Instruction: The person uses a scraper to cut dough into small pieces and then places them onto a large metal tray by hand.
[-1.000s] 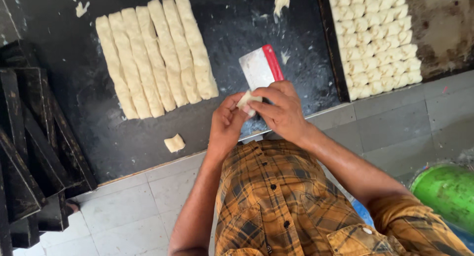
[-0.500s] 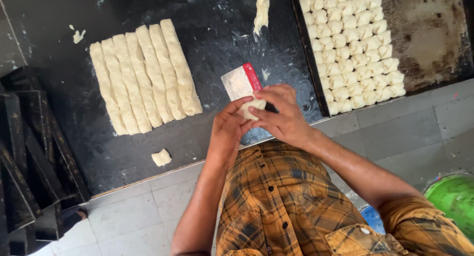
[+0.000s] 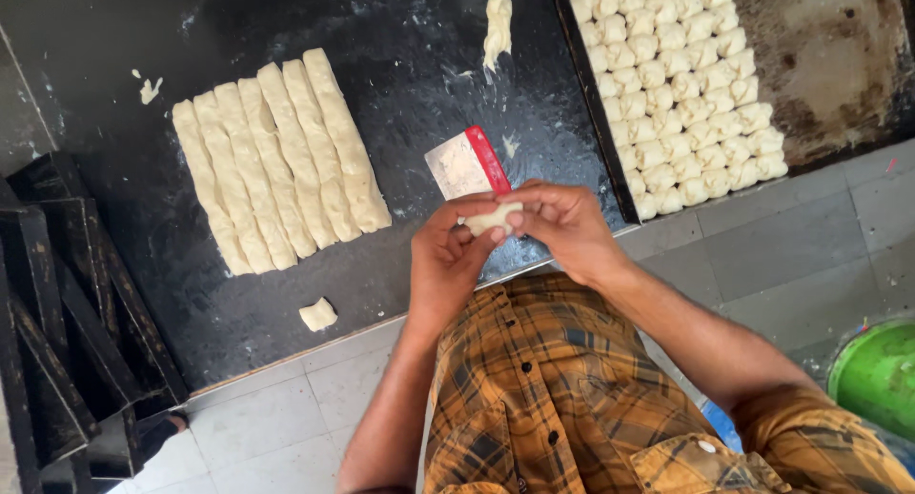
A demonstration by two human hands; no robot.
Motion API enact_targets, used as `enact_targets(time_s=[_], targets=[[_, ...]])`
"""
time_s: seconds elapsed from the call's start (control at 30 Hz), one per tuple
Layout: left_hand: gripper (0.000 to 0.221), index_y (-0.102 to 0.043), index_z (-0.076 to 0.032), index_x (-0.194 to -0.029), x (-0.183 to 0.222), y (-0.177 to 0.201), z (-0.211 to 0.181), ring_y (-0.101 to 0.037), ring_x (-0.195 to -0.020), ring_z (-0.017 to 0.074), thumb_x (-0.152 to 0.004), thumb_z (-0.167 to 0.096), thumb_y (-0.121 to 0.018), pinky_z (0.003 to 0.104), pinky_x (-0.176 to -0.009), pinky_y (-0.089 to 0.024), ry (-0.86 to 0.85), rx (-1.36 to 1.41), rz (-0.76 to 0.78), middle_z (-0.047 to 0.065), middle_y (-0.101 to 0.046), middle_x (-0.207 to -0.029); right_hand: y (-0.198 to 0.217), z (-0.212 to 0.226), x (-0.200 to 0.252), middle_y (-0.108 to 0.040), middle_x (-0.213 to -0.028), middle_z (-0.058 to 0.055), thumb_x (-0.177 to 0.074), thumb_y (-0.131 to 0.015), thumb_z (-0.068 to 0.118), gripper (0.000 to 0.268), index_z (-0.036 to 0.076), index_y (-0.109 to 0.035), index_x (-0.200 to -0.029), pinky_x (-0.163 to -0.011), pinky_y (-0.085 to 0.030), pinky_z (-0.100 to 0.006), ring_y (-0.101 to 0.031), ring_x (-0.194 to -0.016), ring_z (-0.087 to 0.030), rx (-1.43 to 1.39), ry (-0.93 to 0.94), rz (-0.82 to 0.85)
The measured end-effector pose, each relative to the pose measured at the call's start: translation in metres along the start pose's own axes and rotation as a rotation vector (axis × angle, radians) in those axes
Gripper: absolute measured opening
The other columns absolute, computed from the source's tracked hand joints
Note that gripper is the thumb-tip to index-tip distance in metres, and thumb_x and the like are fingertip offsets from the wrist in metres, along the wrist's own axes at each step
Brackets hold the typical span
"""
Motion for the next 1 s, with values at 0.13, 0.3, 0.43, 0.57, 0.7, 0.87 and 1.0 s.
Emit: enact_targets(time_s=[0.13, 0.3, 0.43, 0.57, 0.7, 0.87, 1.0], targets=[[0.033, -0.059, 0.004, -0.121, -0.003, 0.005, -0.016, -0.072, -0.096, 0.0112, -0.093, -0.005, -0.074, 0.027, -0.08, -0.057, -0.032, -0.506, 0.03, 0.009, -0.075, -0.106, -0.011, 0.031, -0.001, -0.076, -0.101, -0.007, -0.091, -0.078, 0.008, 0.016, 0.008, -0.08, -0.107, -0.076, -0.055, -0.025, -0.072, -0.085, -0.014, 0.748, 0.333, -0.031], [0.031, -0.062, 0.001, -0.135, -0.004, 0.004, -0.007, -0.068, -0.098, 0.0103, -0.106, -0.008, -0.058, 0.027, -0.084, -0.057, 0.083, -0.234, 0.203, 0.007, -0.074, -0.106, -0.046, 0.059, 0.025, -0.064, -0.126, -0.012, -0.084, -0.084, 0.021, 0.034, 0.013, -0.077, -0.116, -0.094, -0.049, -0.042, -0.062, -0.108, -0.03, 1.15, 0.814, 0.057], [0.035, -0.056, 0.0, -0.141, -0.011, 0.002, 0.011, -0.066, -0.111, 0.0101, -0.108, -0.01, -0.048, 0.028, -0.097, -0.057, 0.276, 0.222, 0.214, 0.007, -0.068, -0.125, -0.04, 0.063, 0.03, -0.053, -0.145, -0.018, -0.08, -0.086, 0.025, 0.047, 0.015, -0.074, -0.124, -0.105, -0.046, -0.052, -0.051, -0.127, -0.037, 1.196, 0.808, 0.041], [0.033, -0.058, 0.003, -0.142, -0.014, -0.011, 0.008, -0.067, -0.107, 0.0132, -0.113, -0.01, -0.049, 0.03, -0.095, -0.058, 0.166, 0.119, 0.33, 0.012, -0.069, -0.122, -0.03, 0.058, 0.034, -0.053, -0.148, -0.011, -0.091, -0.082, 0.012, 0.035, 0.016, -0.072, -0.124, -0.111, -0.049, -0.046, -0.054, -0.134, -0.031, 1.002, 0.768, 0.026], [0.033, -0.059, 0.003, -0.138, -0.02, -0.027, 0.006, -0.068, -0.111, 0.0124, -0.107, -0.007, -0.051, 0.029, -0.096, -0.059, 0.173, -0.014, 0.353, 0.009, -0.068, -0.128, 0.005, 0.036, 0.016, -0.054, -0.144, -0.017, -0.093, -0.079, 0.008, 0.044, 0.013, -0.066, -0.135, -0.102, -0.052, -0.043, -0.059, -0.129, -0.032, -0.049, 0.184, -0.013], [0.032, -0.06, 0.006, -0.135, -0.039, -0.061, 0.025, -0.069, -0.108, 0.0168, -0.104, 0.0, -0.056, 0.031, -0.09, -0.059, 0.107, -0.054, 0.301, 0.013, -0.068, -0.131, 0.041, 0.028, 0.025, -0.063, -0.133, -0.016, -0.095, -0.073, 0.012, 0.046, 0.002, -0.064, -0.139, -0.1, -0.058, -0.039, -0.066, -0.119, -0.024, -0.48, 0.015, 0.034], [0.049, -0.04, 0.003, -0.152, -0.055, -0.115, 0.05, -0.066, -0.125, 0.0253, -0.111, -0.021, -0.052, 0.038, -0.109, -0.055, 0.1, 0.098, 0.426, 0.02, -0.059, -0.143, 0.11, 0.044, 0.037, -0.068, -0.13, -0.013, -0.093, -0.068, -0.007, 0.034, -0.001, -0.069, -0.126, -0.098, -0.059, -0.034, -0.068, -0.117, -0.02, 0.101, 0.144, -0.072]])
Point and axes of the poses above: each hand's wrist, its own x-axis away from the middle knuckle, its own y-axis out of the back of the hand, z = x × y, the point moved 7 cm from there along -x, towards the middle knuckle
